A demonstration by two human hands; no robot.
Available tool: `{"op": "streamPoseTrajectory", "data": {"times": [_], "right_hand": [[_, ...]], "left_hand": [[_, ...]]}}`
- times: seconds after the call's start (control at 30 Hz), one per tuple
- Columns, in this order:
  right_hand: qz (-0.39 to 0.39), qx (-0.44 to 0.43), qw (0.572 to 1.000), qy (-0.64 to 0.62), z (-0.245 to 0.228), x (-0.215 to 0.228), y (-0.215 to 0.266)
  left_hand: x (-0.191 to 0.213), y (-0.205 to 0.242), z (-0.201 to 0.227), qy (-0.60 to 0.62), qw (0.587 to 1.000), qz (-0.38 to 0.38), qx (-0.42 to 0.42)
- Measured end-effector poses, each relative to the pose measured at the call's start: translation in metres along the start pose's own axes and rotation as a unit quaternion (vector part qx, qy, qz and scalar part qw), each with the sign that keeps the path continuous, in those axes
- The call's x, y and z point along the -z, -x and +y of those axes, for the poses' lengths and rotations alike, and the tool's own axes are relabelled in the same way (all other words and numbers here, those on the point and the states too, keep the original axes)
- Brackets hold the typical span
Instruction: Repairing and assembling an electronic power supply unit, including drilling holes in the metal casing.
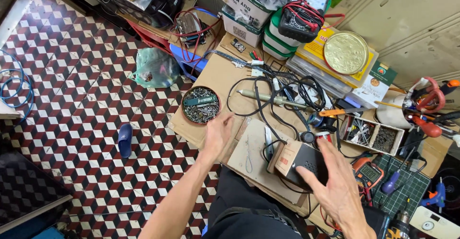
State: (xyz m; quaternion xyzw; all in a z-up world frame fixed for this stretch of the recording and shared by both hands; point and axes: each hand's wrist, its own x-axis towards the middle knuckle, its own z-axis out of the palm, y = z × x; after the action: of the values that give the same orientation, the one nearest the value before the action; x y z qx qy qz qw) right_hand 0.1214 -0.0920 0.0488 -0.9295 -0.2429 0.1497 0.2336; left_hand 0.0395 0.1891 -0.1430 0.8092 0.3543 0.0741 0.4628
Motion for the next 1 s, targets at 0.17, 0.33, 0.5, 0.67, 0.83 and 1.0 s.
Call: {"op": "streamPoseTrajectory", "data": {"times": [0.17,0.33,0.5,0.67,0.83,1.0], "right_hand": [[0.063,-0.070,0.994,-0.057,-0.012,-0.007,-0.006],[0.129,-0.091,0.985,-0.063,-0.018,-0.022,-0.009],[0.190,-0.132,0.971,-0.060,-0.021,-0.028,-0.008],[0.235,-0.176,0.951,-0.095,-0.024,-0.029,-0.002],[0.270,-0.201,0.934,-0.118,-0.021,-0.017,0.012],[0.306,-0.248,0.905,-0.160,-0.017,-0.006,0.026]], "left_hand": [[-0.007,-0.082,-0.039,-0.083,0.981,0.017,-0.173],[-0.037,-0.138,-0.071,-0.263,0.920,-0.067,-0.284],[-0.056,-0.156,-0.089,-0.442,0.828,-0.177,-0.296],[-0.049,-0.165,-0.089,-0.425,0.827,-0.181,-0.319],[-0.040,-0.163,-0.076,-0.391,0.847,-0.197,-0.300],[-0.039,-0.162,-0.073,-0.401,0.855,-0.177,-0.277]]}}
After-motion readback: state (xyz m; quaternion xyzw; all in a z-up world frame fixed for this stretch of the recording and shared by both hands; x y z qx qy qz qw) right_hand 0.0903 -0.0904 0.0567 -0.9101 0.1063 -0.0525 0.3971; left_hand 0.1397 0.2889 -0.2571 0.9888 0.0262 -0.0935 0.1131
